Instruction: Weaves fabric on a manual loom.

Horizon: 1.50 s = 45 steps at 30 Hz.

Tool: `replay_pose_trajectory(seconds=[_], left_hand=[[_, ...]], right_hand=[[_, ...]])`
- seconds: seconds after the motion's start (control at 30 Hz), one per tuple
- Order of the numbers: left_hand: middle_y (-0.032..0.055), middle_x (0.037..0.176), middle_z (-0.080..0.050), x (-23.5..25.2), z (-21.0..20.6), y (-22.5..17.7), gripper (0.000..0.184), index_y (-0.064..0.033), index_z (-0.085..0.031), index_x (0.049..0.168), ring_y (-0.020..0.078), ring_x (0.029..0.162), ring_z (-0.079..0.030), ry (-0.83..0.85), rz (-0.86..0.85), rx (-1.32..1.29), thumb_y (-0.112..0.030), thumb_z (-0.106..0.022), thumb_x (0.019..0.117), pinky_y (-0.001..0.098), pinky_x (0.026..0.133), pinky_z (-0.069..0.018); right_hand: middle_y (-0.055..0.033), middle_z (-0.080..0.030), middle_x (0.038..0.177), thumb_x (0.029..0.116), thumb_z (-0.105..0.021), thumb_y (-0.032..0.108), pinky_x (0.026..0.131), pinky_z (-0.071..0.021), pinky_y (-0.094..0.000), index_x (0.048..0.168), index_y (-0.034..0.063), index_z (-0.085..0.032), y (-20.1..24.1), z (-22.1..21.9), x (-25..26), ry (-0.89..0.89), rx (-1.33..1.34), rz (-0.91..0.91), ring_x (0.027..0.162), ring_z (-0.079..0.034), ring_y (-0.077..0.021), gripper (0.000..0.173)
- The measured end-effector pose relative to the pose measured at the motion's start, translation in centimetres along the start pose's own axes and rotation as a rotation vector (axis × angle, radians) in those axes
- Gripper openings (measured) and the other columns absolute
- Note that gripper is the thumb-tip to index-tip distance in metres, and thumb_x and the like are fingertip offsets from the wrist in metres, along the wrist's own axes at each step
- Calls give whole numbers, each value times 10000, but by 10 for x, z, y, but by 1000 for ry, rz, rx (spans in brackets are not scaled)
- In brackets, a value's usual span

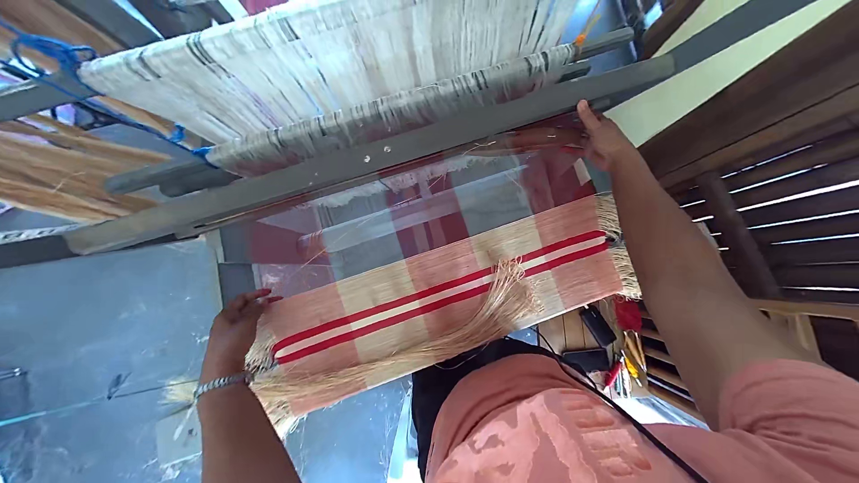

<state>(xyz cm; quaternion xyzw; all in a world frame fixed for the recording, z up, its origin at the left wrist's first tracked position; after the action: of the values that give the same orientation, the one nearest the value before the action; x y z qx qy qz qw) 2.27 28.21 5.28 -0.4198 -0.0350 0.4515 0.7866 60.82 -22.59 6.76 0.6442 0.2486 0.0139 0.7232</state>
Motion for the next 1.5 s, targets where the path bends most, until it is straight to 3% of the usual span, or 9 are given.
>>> replay_pose_trajectory(seconds=[0.2,0.37,0.5,0.7,0.87,1.1,1.23,1.37,1.5], left_hand=[[148,1156,-664,-10,-4,9,300,38,-629,1219,114,1023,-618,-80,17,-23,-192,-542,1046,339,953,-496],[116,1075,-663,-10,-3,12,281,37,-641,1160,79,942,-601,-99,25,-16,-205,-564,1041,305,899,-492],[77,1057,-663,-14,-4,8,263,33,-641,1138,35,924,-593,-118,37,-65,-201,-565,1045,256,884,-491],[92,1065,-647,-19,-9,5,289,29,-637,1158,64,919,-582,-165,69,-83,-226,-562,1046,304,886,-495],[76,1039,-633,-20,-11,3,278,28,-634,1139,48,892,-567,-174,72,-72,-224,-563,1045,287,867,-490],[84,1060,-624,-26,-13,-4,272,33,-621,1153,53,906,-556,-181,69,-69,-210,-559,1048,289,867,-481],[144,1111,-630,-29,-17,-8,297,55,-608,1190,96,950,-567,-199,60,-25,-200,-541,1056,316,897,-477],[164,1108,-621,-31,-18,-12,306,64,-607,1188,123,952,-563,-223,57,11,-202,-524,1060,338,907,-472],[227,1161,-635,-30,-16,-12,339,71,-604,1225,219,1035,-597,-226,41,85,-214,-525,1059,427,962,-468]], right_hand=[[-98,-700,1225,1047,-565,449,896,-605,-356,1408,58,-546,-41,12,11,-49,165,-86,1030,-716,-198,532],[-120,-690,1153,1061,-572,360,819,-619,-324,1404,13,-512,-36,21,-5,-192,229,-145,945,-722,-189,492],[-144,-693,1183,1102,-483,341,819,-644,-343,1394,-16,-487,-36,79,-40,-345,266,-31,933,-747,-205,462],[-130,-684,1141,1097,-505,310,815,-647,-350,1342,-28,-493,-35,168,-123,-574,147,120,886,-748,-193,418],[-116,-693,1092,1087,-531,304,786,-653,-344,1304,-21,-519,-30,203,-176,-658,58,169,838,-752,-180,391],[-150,-689,1091,1073,-561,311,790,-654,-362,1275,-38,-549,-18,210,-206,-689,-106,221,823,-754,-190,405],[-196,-694,1096,1085,-512,366,849,-638,-397,1293,-41,-568,14,183,-222,-689,-519,290,887,-754,-222,460],[-249,-703,1080,1095,-463,395,921,-557,-560,1314,-32,-556,43,145,-222,-652,-883,269,980,-721,-381,488],[-338,-666,1118,1107,-444,358,956,-505,-650,1341,-72,-517,53,106,-210,-524,-1084,216,1090,-662,-515,495]])
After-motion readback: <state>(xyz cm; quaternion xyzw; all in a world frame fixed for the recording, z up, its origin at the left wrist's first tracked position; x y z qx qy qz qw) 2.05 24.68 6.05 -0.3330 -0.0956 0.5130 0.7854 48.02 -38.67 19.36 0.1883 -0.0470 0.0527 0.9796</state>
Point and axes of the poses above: each hand's wrist, its own x-axis towards the middle knuckle, its own z-axis out of the back of the hand, y = z × x, the point moved 5 cm from there along x, towards the middle knuckle
